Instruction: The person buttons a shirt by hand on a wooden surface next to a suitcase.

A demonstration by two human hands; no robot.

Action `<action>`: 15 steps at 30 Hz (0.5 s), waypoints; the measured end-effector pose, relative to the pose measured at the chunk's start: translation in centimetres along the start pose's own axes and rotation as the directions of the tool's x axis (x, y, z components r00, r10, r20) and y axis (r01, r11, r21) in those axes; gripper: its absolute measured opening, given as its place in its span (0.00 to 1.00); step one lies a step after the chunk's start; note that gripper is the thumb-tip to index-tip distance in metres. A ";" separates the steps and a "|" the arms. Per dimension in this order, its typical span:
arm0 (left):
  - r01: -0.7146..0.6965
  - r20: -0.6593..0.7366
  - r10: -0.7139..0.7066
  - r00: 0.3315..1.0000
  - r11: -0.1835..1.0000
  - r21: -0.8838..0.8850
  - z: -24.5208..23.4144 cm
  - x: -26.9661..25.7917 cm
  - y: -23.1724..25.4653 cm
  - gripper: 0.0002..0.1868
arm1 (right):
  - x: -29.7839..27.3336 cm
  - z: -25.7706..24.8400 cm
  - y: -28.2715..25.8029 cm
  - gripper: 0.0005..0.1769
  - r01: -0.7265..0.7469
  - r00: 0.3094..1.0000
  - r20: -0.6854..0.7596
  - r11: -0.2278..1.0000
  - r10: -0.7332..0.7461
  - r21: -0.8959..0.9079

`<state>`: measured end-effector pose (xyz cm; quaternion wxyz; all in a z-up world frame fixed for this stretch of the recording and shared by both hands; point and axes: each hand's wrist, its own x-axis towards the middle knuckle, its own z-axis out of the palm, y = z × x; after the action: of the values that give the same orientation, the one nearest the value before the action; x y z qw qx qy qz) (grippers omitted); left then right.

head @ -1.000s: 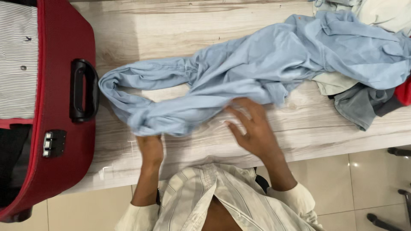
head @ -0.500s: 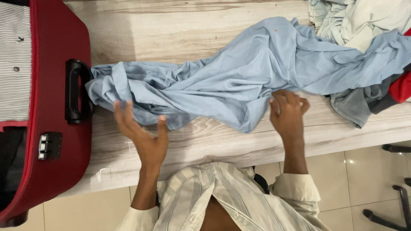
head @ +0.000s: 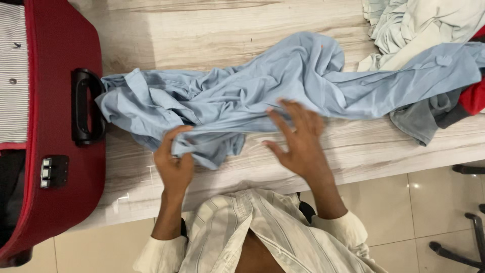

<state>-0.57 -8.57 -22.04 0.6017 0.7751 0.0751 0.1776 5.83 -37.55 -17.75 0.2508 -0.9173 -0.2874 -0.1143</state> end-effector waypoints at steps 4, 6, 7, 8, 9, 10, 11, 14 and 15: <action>-0.026 -0.377 -0.092 0.922 0.955 -0.296 -3.0 1.2 0.2 0.08 | -1.6 -1.7 5.8 0.20 -0.295 0.955 -0.151 0.865 0.255 -0.405; -0.077 -0.423 -0.139 0.895 0.888 -0.454 -3.8 2.0 1.0 0.05 | -2.4 -3.9 7.6 0.08 -0.238 0.967 -0.173 0.897 0.185 -0.373; -0.089 -0.410 -0.090 0.908 0.913 -0.397 -4.0 2.1 1.5 0.05 | -2.5 -4.5 7.8 0.08 -0.226 0.970 -0.166 0.901 0.175 -0.369; -0.097 -0.385 -0.044 0.922 0.936 -0.340 -4.2 2.4 2.2 0.06 | -2.9 -5.8 7.9 0.09 -0.359 0.919 -0.215 0.927 0.330 -0.110; -0.091 -0.387 -0.050 0.921 0.937 -0.337 -4.6 2.6 2.9 0.06 | -3.2 -7.3 7.8 0.12 -0.460 0.847 -0.217 0.873 0.486 0.159; -0.137 -0.363 0.017 0.931 0.942 -0.307 -5.0 3.2 3.7 0.05 | -3.5 -9.2 7.8 0.13 -0.437 0.838 -0.210 0.850 0.503 0.295; -0.160 -0.349 0.050 0.936 0.943 -0.293 -5.6 3.5 4.7 0.04 | -3.9 -10.9 7.8 0.14 -0.405 0.831 -0.200 0.810 0.520 0.425; -0.193 -0.270 0.111 0.956 0.936 -0.296 -8.4 4.6 8.3 0.07 | -4.8 -15.1 9.0 0.13 -0.384 0.823 -0.161 0.742 0.545 0.549; -0.199 -0.247 0.125 0.961 0.932 -0.303 -9.4 5.2 9.5 0.09 | -4.8 -16.1 10.1 0.12 -0.395 0.819 -0.165 0.749 0.549 0.533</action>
<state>-0.10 -0.82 -9.94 0.6921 0.6439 0.0475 0.3226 6.77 -55.39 -9.80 0.5306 -0.8396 -0.0186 -0.1152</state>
